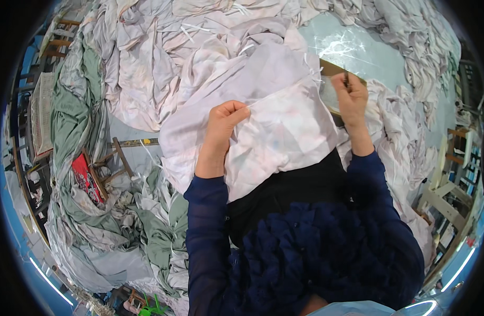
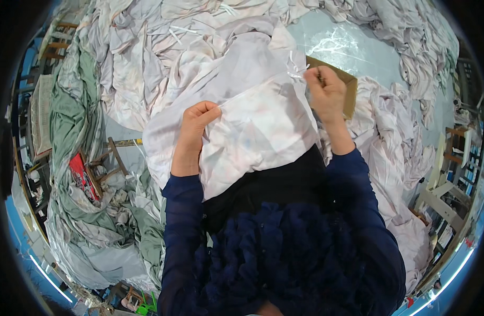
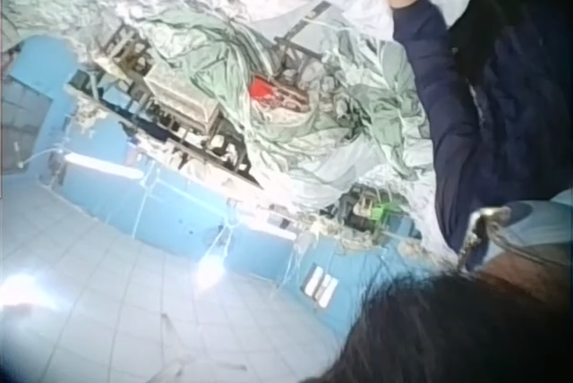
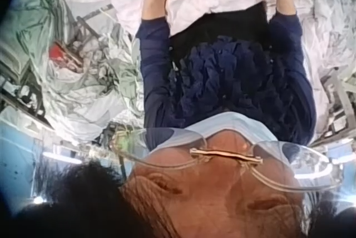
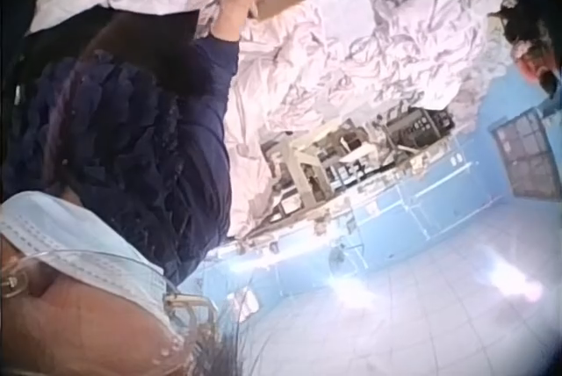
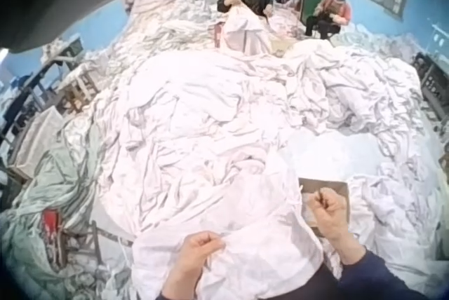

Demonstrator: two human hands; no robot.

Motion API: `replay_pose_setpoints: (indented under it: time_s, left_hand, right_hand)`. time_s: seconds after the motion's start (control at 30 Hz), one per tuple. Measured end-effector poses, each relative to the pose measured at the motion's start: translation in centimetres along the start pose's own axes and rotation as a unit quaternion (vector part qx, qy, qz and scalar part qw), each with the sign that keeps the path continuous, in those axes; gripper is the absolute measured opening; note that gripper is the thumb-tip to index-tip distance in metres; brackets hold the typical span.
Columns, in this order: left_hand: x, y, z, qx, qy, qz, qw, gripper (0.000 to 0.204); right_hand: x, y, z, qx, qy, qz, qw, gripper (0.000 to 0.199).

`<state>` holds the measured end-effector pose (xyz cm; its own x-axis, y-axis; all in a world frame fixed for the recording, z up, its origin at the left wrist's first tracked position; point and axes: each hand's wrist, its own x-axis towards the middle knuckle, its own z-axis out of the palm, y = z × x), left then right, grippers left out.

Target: Trimming loose threads from fabric pieces using a pair of snips.

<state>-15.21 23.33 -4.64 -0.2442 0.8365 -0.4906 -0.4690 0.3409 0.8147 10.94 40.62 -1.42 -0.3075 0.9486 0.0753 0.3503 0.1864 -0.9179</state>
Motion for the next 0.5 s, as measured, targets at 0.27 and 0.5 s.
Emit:
replay_pose_setpoints:
  time_s: [0.27,0.5]
  left_hand:
    - [0.3,0.8,1.4,0.054,-0.013,0.003,0.998,0.010]
    - [2.3,3.5,6.4,0.200,-0.061,0.079,0.975,0.022]
  right_hand:
    - [1.0,9.0,-7.6,-0.401,0.103,-0.107,0.904,0.020]
    - [-0.9,-0.7,-0.2,0.026,-0.063,0.046,0.997,0.029]
